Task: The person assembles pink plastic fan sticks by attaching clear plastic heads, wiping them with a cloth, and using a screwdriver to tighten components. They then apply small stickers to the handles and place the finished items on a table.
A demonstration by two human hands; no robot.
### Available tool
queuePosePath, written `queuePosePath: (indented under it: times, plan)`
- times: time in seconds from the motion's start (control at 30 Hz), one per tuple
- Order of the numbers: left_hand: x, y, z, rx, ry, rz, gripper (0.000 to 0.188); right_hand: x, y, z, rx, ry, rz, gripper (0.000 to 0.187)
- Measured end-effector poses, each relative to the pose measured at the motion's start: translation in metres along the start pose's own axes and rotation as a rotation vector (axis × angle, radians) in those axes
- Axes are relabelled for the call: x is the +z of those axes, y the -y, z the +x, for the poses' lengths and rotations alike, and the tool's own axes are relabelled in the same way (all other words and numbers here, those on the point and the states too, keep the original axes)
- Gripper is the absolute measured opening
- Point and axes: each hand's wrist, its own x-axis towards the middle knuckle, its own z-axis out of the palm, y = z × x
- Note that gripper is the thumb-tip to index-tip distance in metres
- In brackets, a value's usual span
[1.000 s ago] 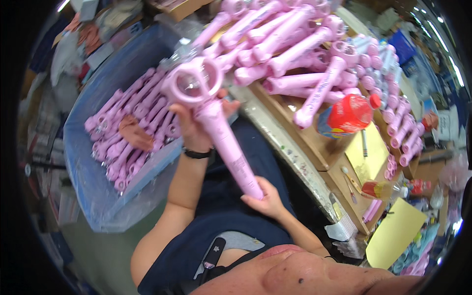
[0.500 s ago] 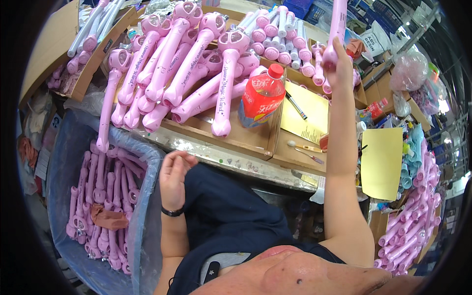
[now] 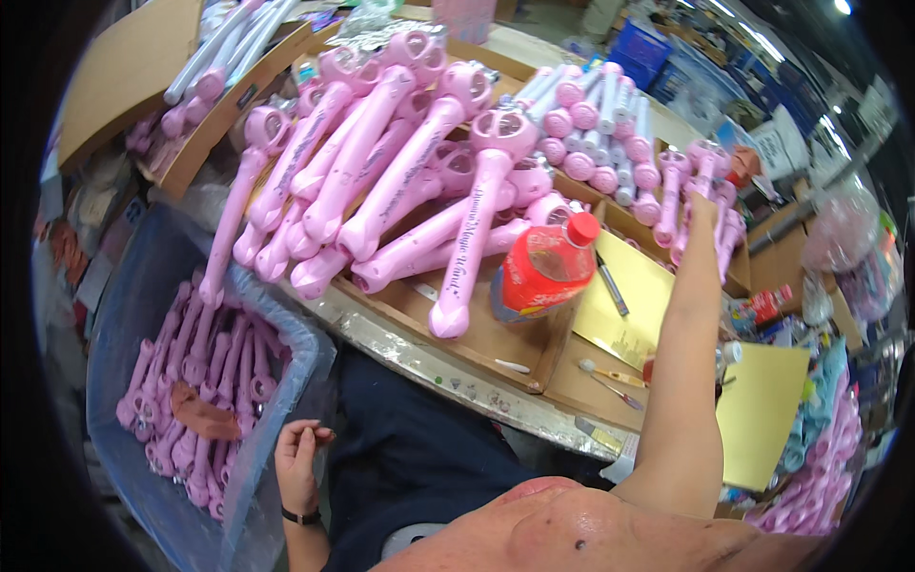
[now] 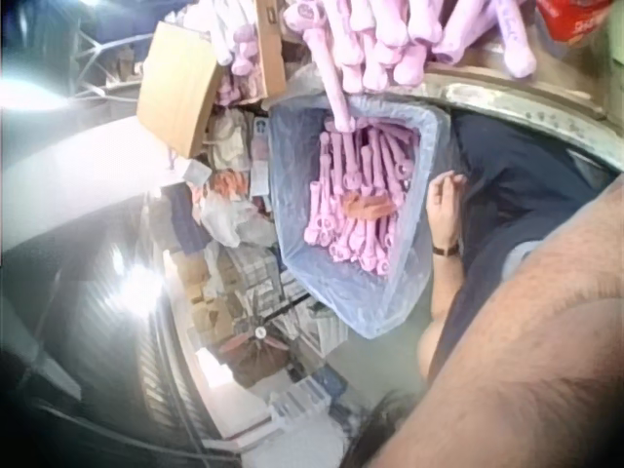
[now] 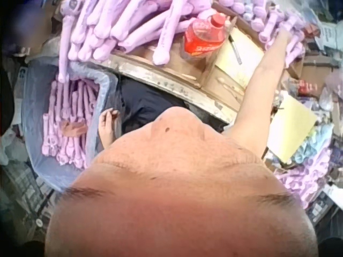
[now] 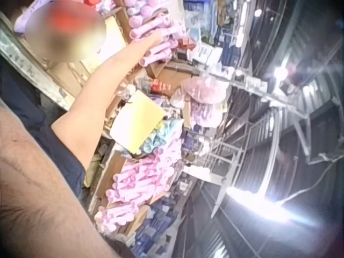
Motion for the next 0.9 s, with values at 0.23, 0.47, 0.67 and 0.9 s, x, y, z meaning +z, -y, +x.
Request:
queuePosePath:
  times: [0.23, 0.47, 0.67, 0.9]
  plan:
    - [0.023, -0.070, 0.053, 0.350, 0.056, 0.341, 0.013, 0.017, -0.012, 0.028, -0.065, 0.141, -0.256, 0.059]
    - [0.104, -0.140, 0.202, 1.043, 0.144, 0.799, 0.032, -0.001, 0.023, -0.077, -0.241, -0.193, -0.608, 0.063]
    - [0.165, -0.149, 0.303, 0.720, 0.100, 1.379, 0.076, 0.007, 0.069, -0.186, -0.544, -0.461, 0.166, 0.039]
    - [0.120, -0.167, 0.234, 0.956, 0.147, 0.710, 0.066, -0.095, -0.003, -0.324, -0.948, 0.402, -0.269, 0.019]
